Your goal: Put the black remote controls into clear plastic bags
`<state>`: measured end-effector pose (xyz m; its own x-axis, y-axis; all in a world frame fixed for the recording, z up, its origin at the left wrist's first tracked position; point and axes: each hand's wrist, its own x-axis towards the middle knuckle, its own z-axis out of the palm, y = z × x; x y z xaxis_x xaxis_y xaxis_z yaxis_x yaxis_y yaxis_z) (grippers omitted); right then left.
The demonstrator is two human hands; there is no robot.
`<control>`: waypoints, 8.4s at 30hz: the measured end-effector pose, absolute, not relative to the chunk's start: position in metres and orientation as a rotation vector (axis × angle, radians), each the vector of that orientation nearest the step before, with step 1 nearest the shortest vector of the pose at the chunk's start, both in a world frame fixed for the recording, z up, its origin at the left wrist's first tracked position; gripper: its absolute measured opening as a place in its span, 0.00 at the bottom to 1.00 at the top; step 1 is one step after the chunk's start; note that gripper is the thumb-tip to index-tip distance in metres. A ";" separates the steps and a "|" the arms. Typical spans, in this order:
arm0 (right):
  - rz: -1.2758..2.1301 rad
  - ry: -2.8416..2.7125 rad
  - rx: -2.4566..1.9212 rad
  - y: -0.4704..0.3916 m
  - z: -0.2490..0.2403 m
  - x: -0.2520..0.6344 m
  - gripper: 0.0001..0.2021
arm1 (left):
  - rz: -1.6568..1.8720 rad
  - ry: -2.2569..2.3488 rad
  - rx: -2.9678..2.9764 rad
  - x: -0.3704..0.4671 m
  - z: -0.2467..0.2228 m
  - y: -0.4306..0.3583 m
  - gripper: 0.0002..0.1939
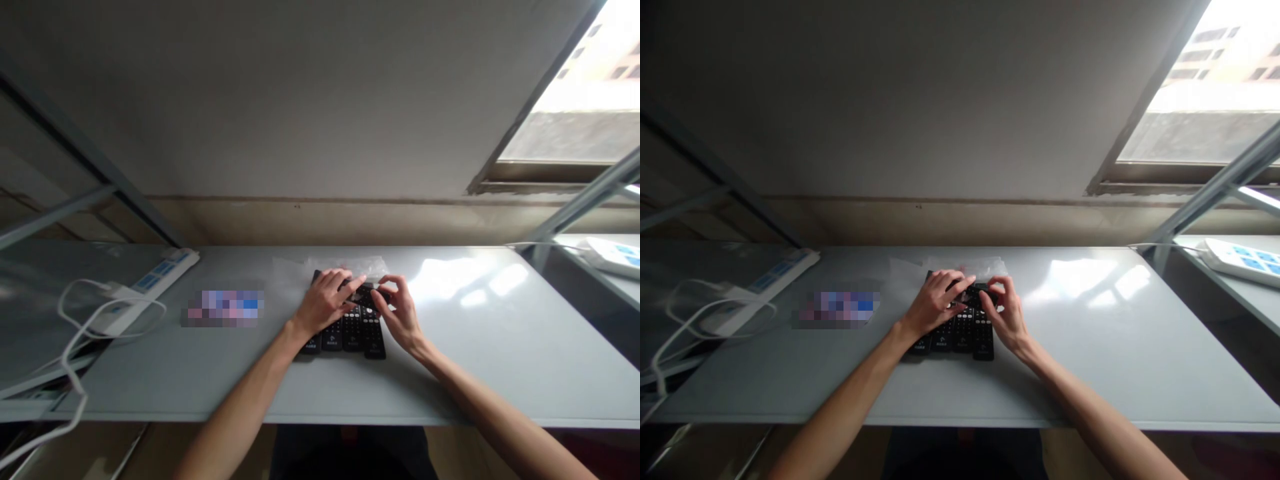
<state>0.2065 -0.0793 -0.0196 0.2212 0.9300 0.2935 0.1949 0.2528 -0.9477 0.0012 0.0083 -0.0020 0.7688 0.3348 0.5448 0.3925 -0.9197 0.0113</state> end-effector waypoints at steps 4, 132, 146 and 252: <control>0.776 -0.986 -1.138 -0.065 -0.016 0.225 0.22 | -0.975 -0.751 -2.719 -0.007 0.004 0.016 0.36; 0.073 -2.146 -1.575 -0.038 -0.058 0.252 0.32 | -0.345 -1.320 -3.052 -0.015 -0.026 0.025 0.25; 0.025 -2.114 -1.474 -0.034 -0.061 0.257 0.29 | -0.768 -1.254 -2.867 -0.015 -0.032 0.032 0.25; 0.396 -1.739 -0.932 -0.070 -0.023 0.218 0.19 | -0.825 -0.691 -3.021 0.001 -0.022 0.009 0.30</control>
